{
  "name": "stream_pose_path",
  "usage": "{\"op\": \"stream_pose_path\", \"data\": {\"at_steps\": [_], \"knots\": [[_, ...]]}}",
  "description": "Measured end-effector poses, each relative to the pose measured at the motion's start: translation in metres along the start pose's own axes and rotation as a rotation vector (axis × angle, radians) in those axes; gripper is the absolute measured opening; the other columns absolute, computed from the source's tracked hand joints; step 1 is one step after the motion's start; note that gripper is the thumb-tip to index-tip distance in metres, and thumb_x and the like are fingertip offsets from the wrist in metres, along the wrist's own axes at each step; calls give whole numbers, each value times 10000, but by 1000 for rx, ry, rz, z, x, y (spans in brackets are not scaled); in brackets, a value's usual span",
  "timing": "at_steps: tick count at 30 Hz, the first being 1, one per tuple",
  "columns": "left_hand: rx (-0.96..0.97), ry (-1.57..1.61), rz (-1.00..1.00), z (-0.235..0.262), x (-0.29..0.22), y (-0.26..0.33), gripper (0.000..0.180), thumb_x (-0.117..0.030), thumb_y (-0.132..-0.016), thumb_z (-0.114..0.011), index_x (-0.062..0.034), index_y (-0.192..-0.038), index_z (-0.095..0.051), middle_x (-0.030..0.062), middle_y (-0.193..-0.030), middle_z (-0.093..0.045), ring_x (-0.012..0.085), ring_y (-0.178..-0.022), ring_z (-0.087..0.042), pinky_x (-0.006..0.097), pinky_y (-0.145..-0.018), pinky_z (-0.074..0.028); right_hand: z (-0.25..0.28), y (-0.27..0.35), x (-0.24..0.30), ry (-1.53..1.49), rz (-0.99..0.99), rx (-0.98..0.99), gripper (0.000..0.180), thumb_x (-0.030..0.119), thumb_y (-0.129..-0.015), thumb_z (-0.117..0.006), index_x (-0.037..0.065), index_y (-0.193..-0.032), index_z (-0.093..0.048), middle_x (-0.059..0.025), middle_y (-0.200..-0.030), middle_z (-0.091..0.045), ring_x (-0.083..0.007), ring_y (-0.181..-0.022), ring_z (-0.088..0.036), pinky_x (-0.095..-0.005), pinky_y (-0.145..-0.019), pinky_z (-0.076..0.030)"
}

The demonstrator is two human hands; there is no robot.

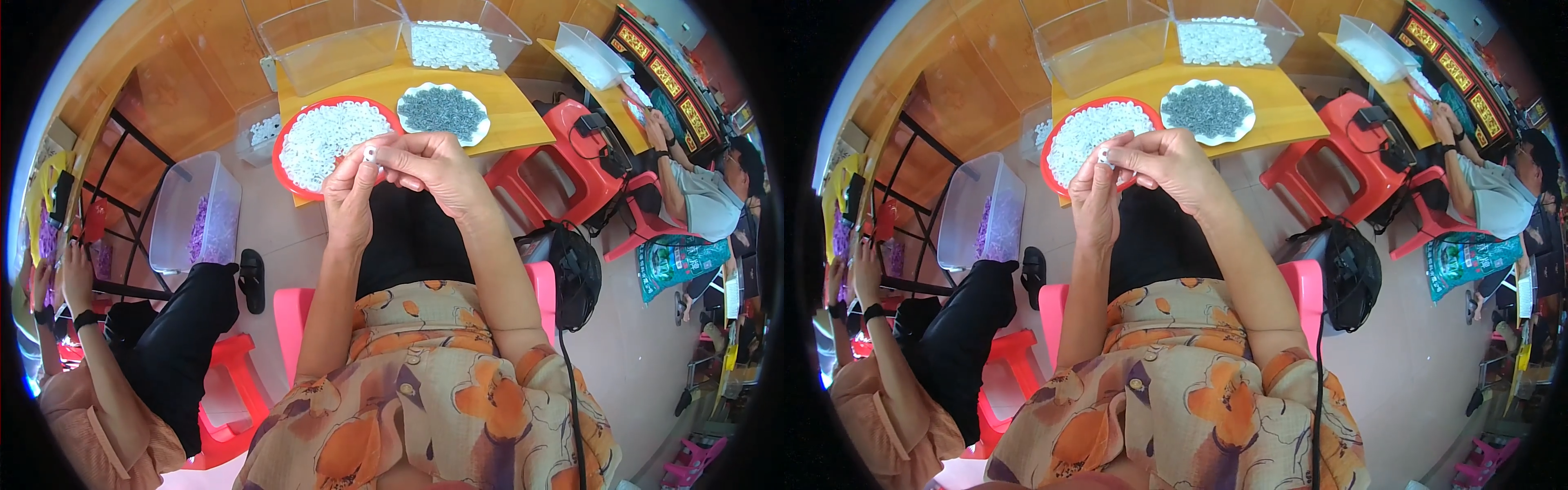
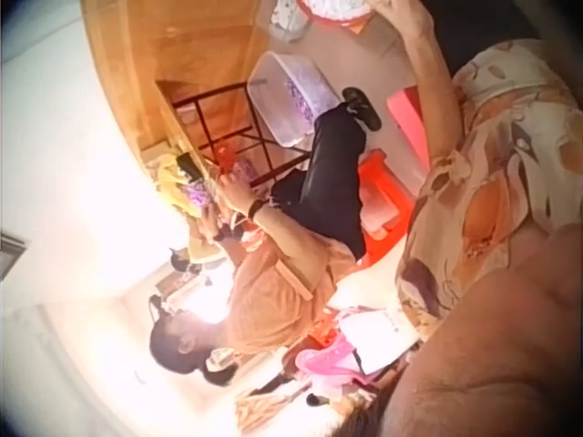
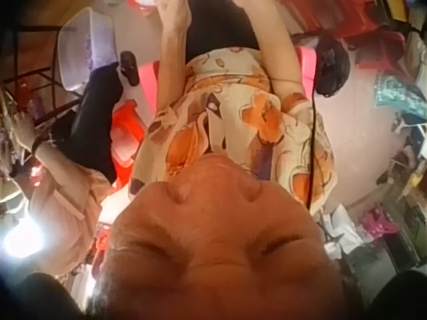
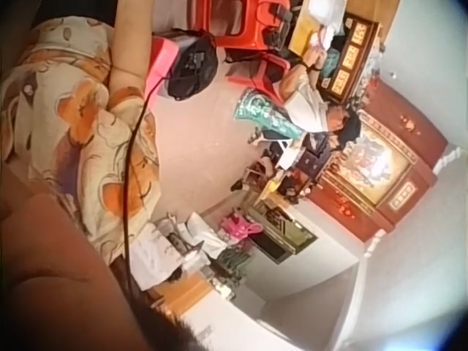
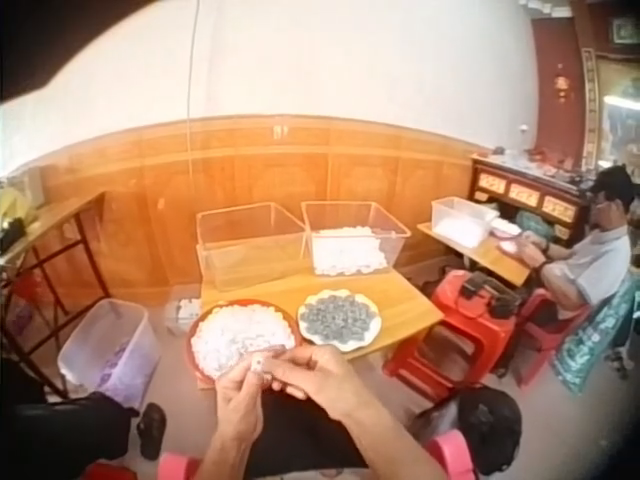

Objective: Assembling small white plastic components by manually inserting dark pins into them.

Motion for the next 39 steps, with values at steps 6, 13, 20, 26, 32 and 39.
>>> {"op": "stream_pose_path", "data": {"at_steps": [6,13,20,26,32,39], "knots": [[-150,-181,38,-5,36,7,374,-226,-1119,-572,13,-1394,-656,134,-1291,-727,166,-1133,-684,306,-1010,-517,43,-10,-39,164,19,-116,221,168,-993,-761,-52,-990,-789,-6,-778,-669,-49,-667,-541,-230,-590,-426],[-109,-297,427,-2,119,28,320,-174,-1066,-646,2,-1328,-698,79,-973,-784,105,-773,-703,240,-693,-518,140,-30,-145,420,-17,-428,231,204,-964,-767,-25,-971,-797,-42,-779,-737,-98,-701,-630,-287,-659,-506],[-150,-326,563,16,146,40,366,-162,-1064,-645,5,-1390,-651,94,-998,-784,91,-757,-686,221,-691,-510,140,-39,-164,427,-25,-463,210,194,-1005,-735,-7,-948,-758,16,-725,-643,-53,-611,-518,-235,-556,-411],[-166,-315,543,7,148,40,414,-132,-1057,-636,1,-1449,-616,86,-955,-787,88,-697,-668,227,-647,-502,139,-30,-150,592,100,-389,244,220,-976,-737,-18,-934,-776,-25,-736,-706,-98,-643,-611,-303,-600,-488],[-109,-102,548,15,155,38,382,-153,-1081,-621,-21,-1440,-633,50,-1031,-769,71,-759,-645,208,-680,-487,131,-14,-144,357,-83,-233,249,220,-998,-726,-14,-925,-773,-16,-721,-676,-73,-622,-573,-256,-565,-438],[39,123,433,2,138,36,415,-195,-1083,-629,-35,-1466,-623,-20,-970,-706,47,-796,-599,205,-708,-449,109,1,-106,124,-172,-151,243,211,-991,-746,-2,-875,-761,-6,-739,-673,-59,-606,-538,-229,-559,-419]]}}
Point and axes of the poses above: each hand's wrist, its own y-axis away from the middle knuckle, its own z-axis out of the back of the hand, x = y × z, the point moved 4 cm from there along -y, towards the middle knuckle
